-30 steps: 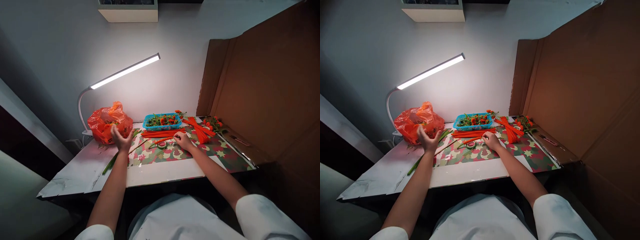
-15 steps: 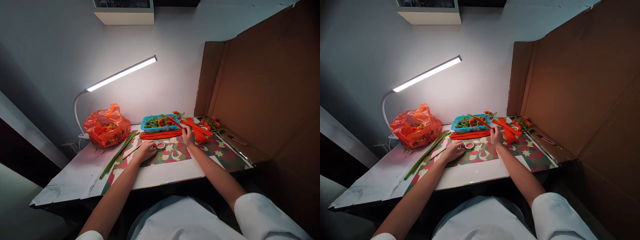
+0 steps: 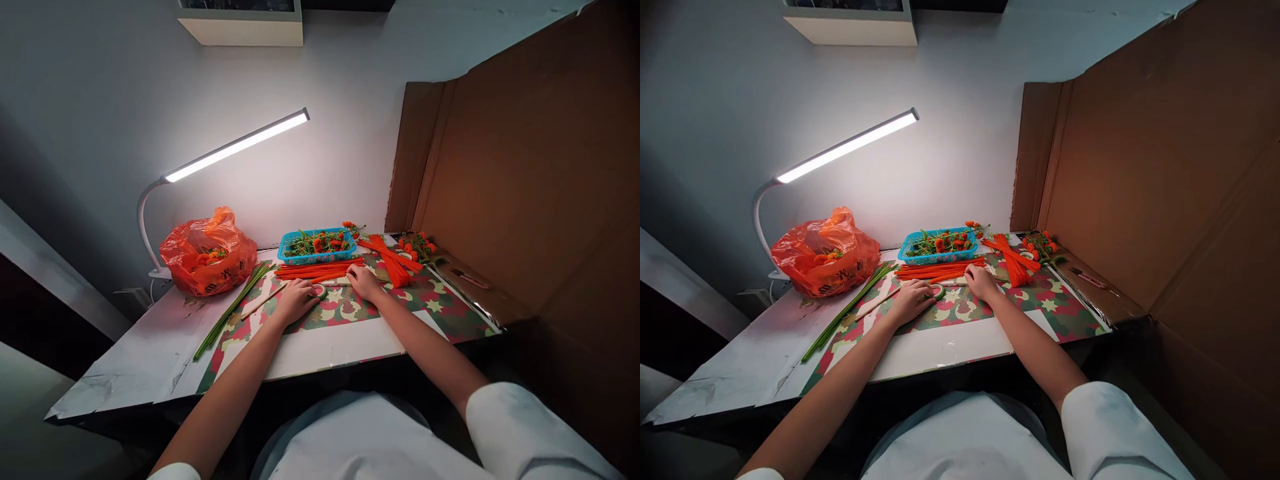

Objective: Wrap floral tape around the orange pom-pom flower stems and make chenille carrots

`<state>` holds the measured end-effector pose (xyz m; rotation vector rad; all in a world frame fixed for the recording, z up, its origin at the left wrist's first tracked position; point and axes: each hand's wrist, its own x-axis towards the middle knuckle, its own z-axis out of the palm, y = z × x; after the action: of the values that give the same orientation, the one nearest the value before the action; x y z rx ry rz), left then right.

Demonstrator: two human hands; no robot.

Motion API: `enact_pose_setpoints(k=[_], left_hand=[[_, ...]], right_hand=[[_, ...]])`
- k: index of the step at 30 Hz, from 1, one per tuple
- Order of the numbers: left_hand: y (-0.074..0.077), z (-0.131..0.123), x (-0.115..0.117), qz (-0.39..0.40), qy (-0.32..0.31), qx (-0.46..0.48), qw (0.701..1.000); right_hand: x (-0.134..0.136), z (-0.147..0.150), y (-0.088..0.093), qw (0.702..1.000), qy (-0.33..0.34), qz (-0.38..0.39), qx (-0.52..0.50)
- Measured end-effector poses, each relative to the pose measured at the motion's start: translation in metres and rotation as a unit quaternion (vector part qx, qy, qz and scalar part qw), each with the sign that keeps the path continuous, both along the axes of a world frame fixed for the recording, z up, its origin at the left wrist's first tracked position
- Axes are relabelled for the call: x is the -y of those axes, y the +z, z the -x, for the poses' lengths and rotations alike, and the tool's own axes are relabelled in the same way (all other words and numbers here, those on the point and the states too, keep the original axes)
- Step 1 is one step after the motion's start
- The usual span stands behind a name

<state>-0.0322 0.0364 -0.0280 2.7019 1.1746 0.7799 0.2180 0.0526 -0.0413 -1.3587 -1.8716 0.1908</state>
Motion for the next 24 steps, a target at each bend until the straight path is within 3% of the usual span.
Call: enact_pose_setpoints(k=[3,8,11,12,13,15,19,24], left_hand=[[0.003,0.003,0.003,0.072,-0.023,0.094,0.993],[0.006,0.002,0.009,0.212,-0.026,0.224,0.951],[0.002,0.002,0.008,0.259,-0.031,0.244,0.934],[0.001,0.002,0.007,0.271,-0.031,0.254,0.928],[-0.001,0.002,0.006,0.282,-0.029,0.263,0.922],[-0.003,0.002,0.003,0.298,-0.023,0.280,0.912],[-0.007,0.001,-0.002,0.299,0.005,0.331,0.895],[-0.008,0.001,-0.004,0.279,0.040,0.374,0.884]], right_hand=[[-0.002,-0.002,-0.003,1.000,-0.003,0.014,0.016],[0.003,0.000,0.003,1.000,0.009,0.008,0.015],[0.012,0.012,0.012,0.997,0.069,0.001,-0.018],[0.016,0.019,0.014,0.990,0.124,0.014,-0.064],[0.020,0.025,0.016,0.977,0.180,0.041,-0.106],[0.025,0.037,0.015,0.957,0.230,0.096,-0.147],[0.028,0.049,0.008,0.936,0.218,0.162,-0.225],[0.027,0.047,0.008,0.924,0.204,0.183,-0.267]])
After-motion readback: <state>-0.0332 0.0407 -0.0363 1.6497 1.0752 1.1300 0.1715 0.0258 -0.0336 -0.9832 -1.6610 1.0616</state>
